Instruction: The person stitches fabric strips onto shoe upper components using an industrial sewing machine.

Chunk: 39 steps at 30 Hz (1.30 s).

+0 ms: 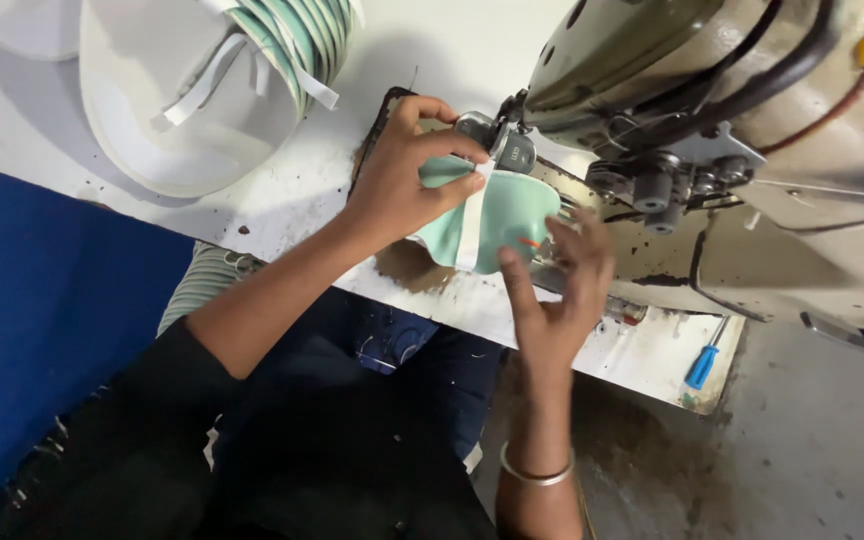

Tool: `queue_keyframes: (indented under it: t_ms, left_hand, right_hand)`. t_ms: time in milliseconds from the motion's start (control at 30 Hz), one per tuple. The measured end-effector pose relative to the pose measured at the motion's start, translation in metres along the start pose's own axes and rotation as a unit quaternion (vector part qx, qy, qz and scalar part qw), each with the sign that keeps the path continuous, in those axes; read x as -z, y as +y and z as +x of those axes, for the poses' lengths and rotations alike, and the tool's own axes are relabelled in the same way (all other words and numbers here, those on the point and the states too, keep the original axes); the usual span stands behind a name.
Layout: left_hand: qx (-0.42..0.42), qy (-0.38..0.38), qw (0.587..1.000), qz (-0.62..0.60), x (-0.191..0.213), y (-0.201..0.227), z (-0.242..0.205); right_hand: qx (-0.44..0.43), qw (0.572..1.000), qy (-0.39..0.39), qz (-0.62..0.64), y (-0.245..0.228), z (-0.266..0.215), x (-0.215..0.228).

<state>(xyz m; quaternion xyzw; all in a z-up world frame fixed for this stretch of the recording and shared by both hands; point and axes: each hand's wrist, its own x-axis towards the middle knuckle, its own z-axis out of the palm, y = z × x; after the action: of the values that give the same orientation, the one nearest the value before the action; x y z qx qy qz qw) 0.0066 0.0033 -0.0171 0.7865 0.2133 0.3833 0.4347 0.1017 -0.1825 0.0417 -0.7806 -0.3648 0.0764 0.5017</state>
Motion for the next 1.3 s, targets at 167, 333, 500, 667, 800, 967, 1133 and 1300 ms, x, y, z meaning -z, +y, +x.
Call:
queue_keyframes:
  t_ms: [167,333,500,667,800,967,1133,1300]
  left_hand:
    - [0.033,-0.025,0.999,-0.022,0.002,0.001,0.023]
    - [0.048,-0.057,0.992,-0.098,0.002,-0.016,0.04]
    - [0.015,-0.071,0.994,-0.085,0.007,-0.016,0.046]
    - [-0.02,-0.067,0.996,-0.056,0.009,-0.018,0.049]
    - [-0.041,-0.104,0.989,-0.094,0.016,-0.025,0.054]
    - [-0.075,-0.148,0.984,-0.067,0.019,-0.015,0.06]
    - [-0.089,0.056,0.98,0.166,0.018,0.024,0.027]
    - [0.158,0.059,0.984,0.047,-0.003,0.049,-0.033]
  right_hand:
    - [0.112,0.987,-0.104,-0.052,0.031,0.03,0.014]
    - [0.009,0.992,-0.11,0.055,0.039,0.034,0.002]
    - [-0.017,0.99,-0.097,0.1,0.042,0.031,-0.005]
    - [-0.02,0.987,-0.099,0.127,0.049,0.026,-0.011]
    - [-0.019,0.987,-0.089,0.13,0.046,0.026,-0.018]
    - [-0.031,0.99,-0.069,0.12,0.047,0.031,-0.019]
    - [0.032,0.999,-0.004,-0.04,0.025,0.024,-0.013]
    - [-0.09,0.993,-0.046,0.057,0.006,0.013,-0.011]
